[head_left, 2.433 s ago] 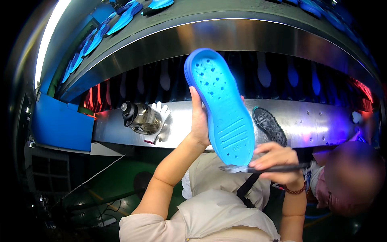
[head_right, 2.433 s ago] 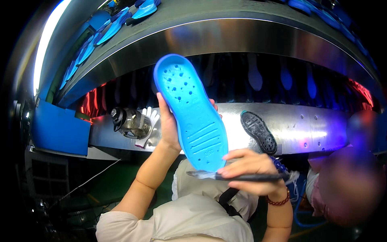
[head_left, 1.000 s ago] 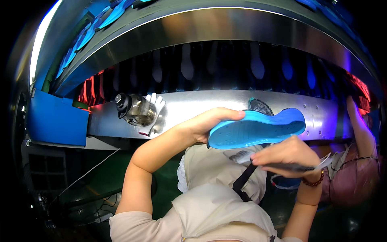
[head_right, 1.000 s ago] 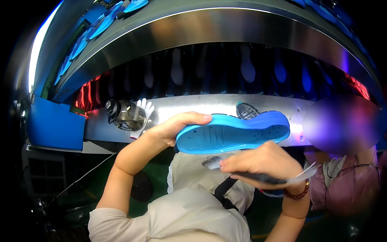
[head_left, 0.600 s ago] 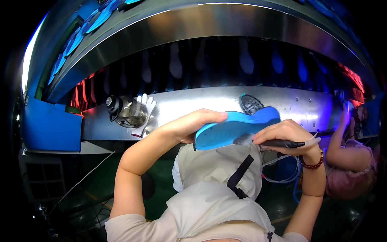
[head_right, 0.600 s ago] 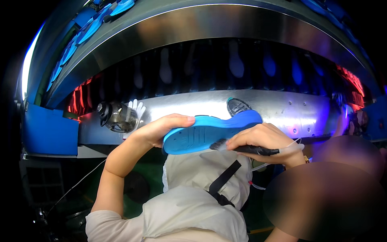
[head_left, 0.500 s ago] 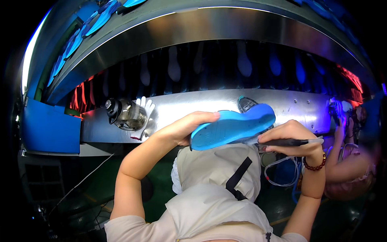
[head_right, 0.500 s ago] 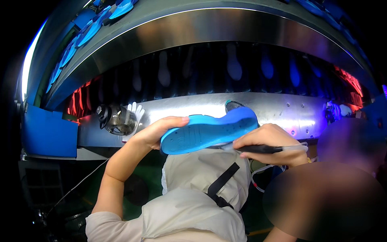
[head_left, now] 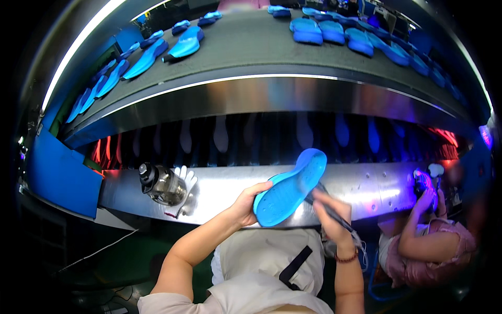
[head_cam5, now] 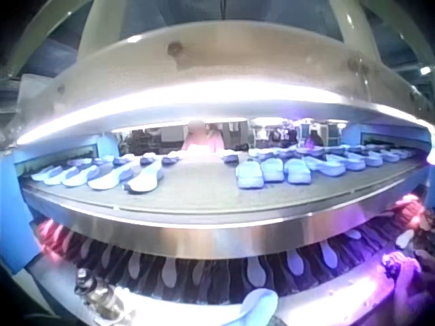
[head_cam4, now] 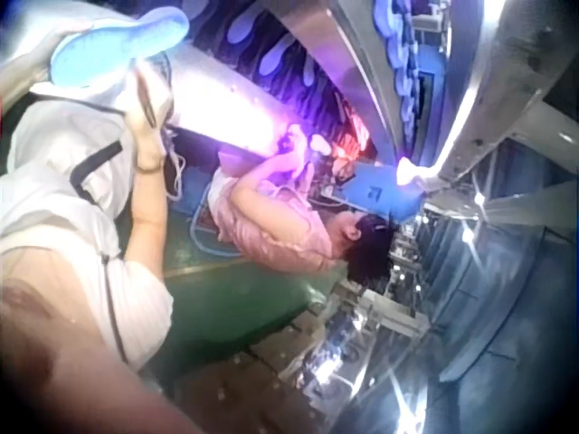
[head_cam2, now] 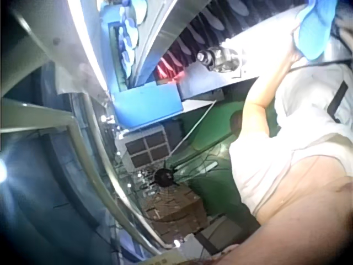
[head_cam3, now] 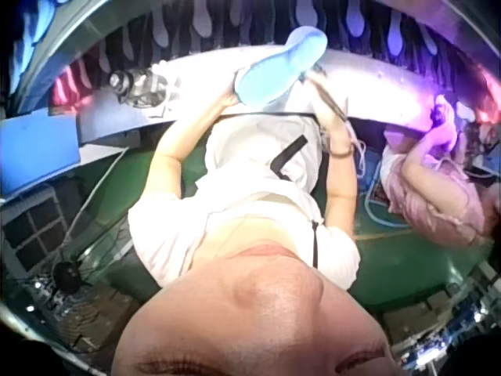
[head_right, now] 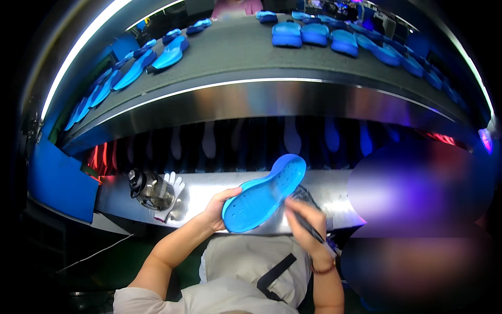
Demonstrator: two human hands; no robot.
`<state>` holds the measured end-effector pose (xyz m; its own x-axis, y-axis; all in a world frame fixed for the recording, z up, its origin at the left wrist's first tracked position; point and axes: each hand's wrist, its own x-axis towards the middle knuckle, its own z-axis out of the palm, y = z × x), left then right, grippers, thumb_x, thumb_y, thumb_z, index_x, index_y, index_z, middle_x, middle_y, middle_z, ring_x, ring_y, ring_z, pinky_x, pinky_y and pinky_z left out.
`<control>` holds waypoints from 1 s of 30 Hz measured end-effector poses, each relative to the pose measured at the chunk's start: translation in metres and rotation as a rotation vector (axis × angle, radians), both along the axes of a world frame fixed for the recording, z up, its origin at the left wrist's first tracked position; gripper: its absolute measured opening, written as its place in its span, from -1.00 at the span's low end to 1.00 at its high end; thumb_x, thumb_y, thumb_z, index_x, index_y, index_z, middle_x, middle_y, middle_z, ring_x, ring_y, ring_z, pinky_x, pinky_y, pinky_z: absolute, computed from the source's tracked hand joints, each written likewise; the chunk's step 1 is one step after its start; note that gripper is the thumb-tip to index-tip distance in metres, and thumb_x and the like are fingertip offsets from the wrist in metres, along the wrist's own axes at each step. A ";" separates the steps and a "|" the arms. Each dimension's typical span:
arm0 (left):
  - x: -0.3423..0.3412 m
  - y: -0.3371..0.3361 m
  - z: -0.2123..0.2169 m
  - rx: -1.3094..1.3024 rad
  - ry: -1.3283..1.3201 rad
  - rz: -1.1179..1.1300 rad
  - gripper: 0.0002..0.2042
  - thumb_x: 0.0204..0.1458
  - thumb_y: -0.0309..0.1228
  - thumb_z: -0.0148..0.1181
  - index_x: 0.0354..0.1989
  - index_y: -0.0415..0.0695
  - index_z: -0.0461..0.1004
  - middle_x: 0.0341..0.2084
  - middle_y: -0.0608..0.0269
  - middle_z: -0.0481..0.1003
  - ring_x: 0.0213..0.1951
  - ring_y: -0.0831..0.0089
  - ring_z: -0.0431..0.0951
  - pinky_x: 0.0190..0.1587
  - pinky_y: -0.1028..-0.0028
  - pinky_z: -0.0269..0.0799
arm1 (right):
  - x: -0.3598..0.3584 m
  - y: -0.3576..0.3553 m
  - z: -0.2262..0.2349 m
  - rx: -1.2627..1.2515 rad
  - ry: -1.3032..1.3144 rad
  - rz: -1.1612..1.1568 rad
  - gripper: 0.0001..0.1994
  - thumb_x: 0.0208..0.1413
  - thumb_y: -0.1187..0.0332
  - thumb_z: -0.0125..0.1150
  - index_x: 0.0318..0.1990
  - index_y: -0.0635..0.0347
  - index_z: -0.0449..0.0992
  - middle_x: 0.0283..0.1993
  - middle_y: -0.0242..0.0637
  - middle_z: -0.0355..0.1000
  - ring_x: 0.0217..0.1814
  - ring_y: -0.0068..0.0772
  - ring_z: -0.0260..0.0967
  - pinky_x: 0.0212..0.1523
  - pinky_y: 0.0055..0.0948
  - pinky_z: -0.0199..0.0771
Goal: The person picks up blue shoe soles from a conveyor belt and applies a liquid adhesive around the edges and across the surface using a small brush. The person handles the soles one by one, turning them over to coat all sides before placing them back on the belt.
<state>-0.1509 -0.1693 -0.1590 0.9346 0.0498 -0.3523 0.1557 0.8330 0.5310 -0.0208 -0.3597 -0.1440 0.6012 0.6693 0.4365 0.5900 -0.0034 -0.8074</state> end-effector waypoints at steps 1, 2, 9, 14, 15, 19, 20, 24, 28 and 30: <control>-0.006 0.006 0.007 0.035 -0.067 0.028 -0.43 0.02 -0.11 -0.02 0.12 -0.27 0.16 -0.08 -0.02 0.37 -0.07 0.21 0.43 -0.02 0.23 0.37 | -0.003 -0.012 0.021 -0.150 0.388 0.212 -0.82 -0.11 0.55 0.17 -0.29 0.38 0.53 -0.39 -0.16 0.50 -0.51 -0.59 0.40 -0.53 -0.65 0.37; -0.011 0.010 0.018 0.067 -0.138 0.037 -0.43 0.03 -0.11 -0.03 0.12 -0.27 0.16 -0.07 -0.02 0.37 -0.07 0.22 0.43 -0.01 0.23 0.36 | -0.002 -0.025 0.021 -0.019 0.554 0.380 -0.81 -0.13 0.54 0.18 -0.29 0.41 0.53 -0.41 -0.13 0.49 -0.67 -0.65 0.30 -0.69 -0.70 0.24; 0.048 0.060 0.156 0.285 -0.696 0.281 -0.42 0.11 -0.07 -0.40 0.16 -0.30 0.06 -0.02 -0.22 0.29 -0.09 -0.16 0.39 -0.08 -0.08 0.33 | 0.021 -0.048 -0.001 0.451 0.850 0.181 -0.73 0.03 0.43 0.08 -0.20 0.53 0.43 -0.19 0.16 0.42 -0.71 -0.61 0.23 -0.67 -0.73 0.25; 0.133 0.120 0.183 -0.302 -0.557 0.826 -0.39 0.10 -0.02 -0.40 0.22 -0.23 -0.05 0.19 -0.02 0.06 0.18 0.13 0.16 0.19 0.09 0.04 | 0.020 -0.039 -0.010 0.465 0.947 0.180 -0.76 0.04 0.48 0.06 -0.19 0.51 0.43 -0.17 0.12 0.42 -0.68 -0.60 0.24 -0.65 -0.74 0.24; 0.154 0.119 0.186 -0.221 -0.484 0.851 -0.39 0.10 -0.02 -0.38 0.22 -0.21 -0.03 0.19 0.01 0.08 0.19 0.19 0.16 0.21 0.16 0.02 | 0.023 -0.042 -0.012 0.477 0.955 0.140 -0.76 0.04 0.48 0.06 -0.19 0.51 0.43 -0.17 0.12 0.42 -0.68 -0.60 0.24 -0.65 -0.73 0.24; 0.236 0.113 0.201 1.398 -0.318 0.576 -0.34 -0.17 -0.22 0.11 0.17 -0.16 0.11 0.16 0.02 0.13 0.17 0.15 0.16 0.19 0.26 0.03 | 0.034 -0.051 -0.018 0.426 1.007 0.059 -0.76 0.05 0.49 0.04 -0.18 0.51 0.43 -0.17 0.10 0.42 -0.67 -0.58 0.27 -0.65 -0.72 0.25; 0.252 0.116 0.207 1.654 -0.098 0.586 -0.30 -0.24 -0.22 0.16 0.17 -0.11 0.12 0.17 0.02 0.11 0.19 0.12 0.10 0.19 0.21 0.01 | 0.035 -0.049 -0.018 0.402 1.022 0.047 -0.76 0.05 0.48 0.03 -0.18 0.51 0.43 -0.16 0.07 0.43 -0.68 -0.58 0.27 -0.65 -0.72 0.26; 0.295 0.138 0.211 2.186 0.430 0.342 -0.33 -0.29 -0.13 0.28 0.09 0.00 0.26 0.09 0.08 0.23 0.19 0.04 0.07 0.16 -0.02 -0.05 | 0.040 -0.044 -0.024 0.400 1.074 0.056 -0.75 0.05 0.47 0.04 -0.15 0.49 0.42 -0.12 0.06 0.41 -0.66 -0.58 0.26 -0.63 -0.71 0.28; 0.315 0.135 0.191 2.428 0.091 0.360 -0.65 -0.22 -0.24 0.27 -0.26 -0.16 0.45 -0.27 -0.02 0.47 -0.12 0.06 0.42 -0.07 0.15 0.31 | 0.043 -0.048 -0.040 0.382 1.113 -0.034 -0.76 0.05 0.48 0.02 -0.17 0.51 0.41 -0.16 0.07 0.42 -0.64 -0.53 0.25 -0.61 -0.66 0.27; 0.318 0.132 0.185 2.490 -0.228 0.438 -0.73 -0.21 -0.30 0.26 -0.41 -0.23 0.45 -0.44 -0.08 0.48 -0.32 0.01 0.48 -0.23 0.23 0.39 | 0.044 -0.056 -0.047 0.343 1.134 -0.063 -0.76 0.05 0.47 0.02 -0.19 0.52 0.41 -0.18 0.09 0.42 -0.64 -0.49 0.25 -0.62 -0.62 0.28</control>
<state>0.1667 -0.0377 0.0255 0.7666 0.1073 0.6331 0.0666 -0.9939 0.0878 0.0233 -0.4153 -0.1913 0.7880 0.5767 -0.2158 -0.4565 0.3118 -0.8333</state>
